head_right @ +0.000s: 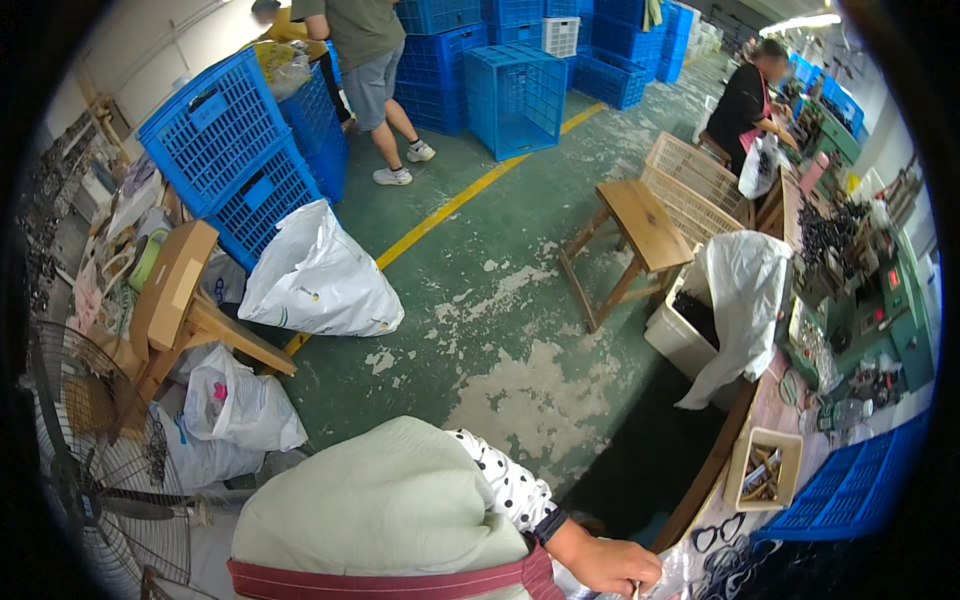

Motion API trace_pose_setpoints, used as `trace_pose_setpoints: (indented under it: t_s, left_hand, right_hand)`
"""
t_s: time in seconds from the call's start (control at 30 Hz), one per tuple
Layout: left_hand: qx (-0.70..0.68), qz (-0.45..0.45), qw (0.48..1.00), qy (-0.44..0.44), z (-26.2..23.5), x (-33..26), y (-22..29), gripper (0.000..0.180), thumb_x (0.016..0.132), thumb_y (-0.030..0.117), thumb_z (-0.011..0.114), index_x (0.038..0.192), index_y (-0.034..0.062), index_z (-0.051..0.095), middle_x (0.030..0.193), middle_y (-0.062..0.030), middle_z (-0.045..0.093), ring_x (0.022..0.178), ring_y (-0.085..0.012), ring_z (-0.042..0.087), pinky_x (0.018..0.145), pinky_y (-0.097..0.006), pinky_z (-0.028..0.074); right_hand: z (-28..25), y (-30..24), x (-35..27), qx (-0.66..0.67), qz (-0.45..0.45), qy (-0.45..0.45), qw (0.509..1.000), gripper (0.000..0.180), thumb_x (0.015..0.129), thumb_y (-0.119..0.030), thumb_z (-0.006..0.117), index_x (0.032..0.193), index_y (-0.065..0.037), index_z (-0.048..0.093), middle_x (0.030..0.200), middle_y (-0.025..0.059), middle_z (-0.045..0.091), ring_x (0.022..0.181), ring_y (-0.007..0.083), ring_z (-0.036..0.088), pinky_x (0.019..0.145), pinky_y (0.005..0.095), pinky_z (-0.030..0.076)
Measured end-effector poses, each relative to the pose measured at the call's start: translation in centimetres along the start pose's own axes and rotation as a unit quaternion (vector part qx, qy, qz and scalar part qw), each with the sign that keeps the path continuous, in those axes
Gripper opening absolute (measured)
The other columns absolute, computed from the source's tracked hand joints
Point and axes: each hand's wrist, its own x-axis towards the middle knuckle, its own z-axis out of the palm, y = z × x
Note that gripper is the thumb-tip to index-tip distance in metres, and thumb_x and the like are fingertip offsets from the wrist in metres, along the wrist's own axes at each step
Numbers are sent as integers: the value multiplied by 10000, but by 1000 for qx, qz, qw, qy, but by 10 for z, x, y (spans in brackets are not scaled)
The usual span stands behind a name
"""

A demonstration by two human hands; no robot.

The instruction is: The person picks black cable pieces from a pile, places them into a press machine, and attaches small metal components to the cable ends. The person repeats this process continuously, moving finished cables to a nearby pile.

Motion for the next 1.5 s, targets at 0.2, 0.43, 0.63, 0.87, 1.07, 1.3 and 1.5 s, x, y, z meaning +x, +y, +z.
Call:
trace_pose_setpoints:
  t_s: [0.2,0.43,0.63,0.87,1.07,1.3,1.5]
  left_hand:
    - [56,53,997,18,-15,-7,-18,245,810,246,650,913,51,544,876,-136,556,821,-326,589,686,-413,479]
    - [144,120,980,73,-26,7,-3,187,862,217,620,914,50,555,871,-143,556,798,-332,589,679,-420,497]
    - [203,131,958,151,-53,-6,49,185,815,146,647,955,60,562,908,-130,577,841,-315,608,710,-412,501]
    - [188,79,954,221,-38,-17,91,568,665,-71,619,1172,58,399,1062,-142,464,964,-349,535,793,-419,443]
    - [185,87,939,276,-27,-24,123,706,665,-64,610,1292,66,313,1225,-170,407,1108,-319,509,860,-386,442]
    - [173,-19,969,178,-41,-22,70,369,747,112,712,1094,106,589,899,-72,628,709,-209,622,645,-353,492]
    - [6,-81,975,206,-36,-29,102,382,690,50,668,1042,31,522,696,-88,585,543,-199,628,473,-324,504]
  right_hand:
    - [78,-60,2,14,-58,-17,998,350,891,-198,654,1184,-19,587,1099,187,625,897,260,625,773,362,522]
    - [132,-86,9,60,-79,-132,986,319,895,-201,635,1154,-22,587,1060,174,626,862,248,624,738,351,518]
    - [159,-112,3,104,-71,-225,966,293,899,-204,618,1129,-25,587,1027,163,627,833,237,623,708,341,514]
    - [161,-126,-15,138,-50,-289,946,266,903,-207,599,1099,-28,586,988,150,628,798,225,622,673,330,510]
    - [156,-125,-28,143,-30,-307,940,245,907,-210,583,1074,-31,586,955,139,629,768,215,621,643,320,507]
    - [157,-134,-37,146,-20,-324,935,224,911,-214,564,1044,-35,586,916,126,630,734,203,620,608,309,503]
    - [148,-132,-41,149,1,-325,934,210,915,-216,548,1019,-38,585,883,115,630,704,192,619,578,299,499]
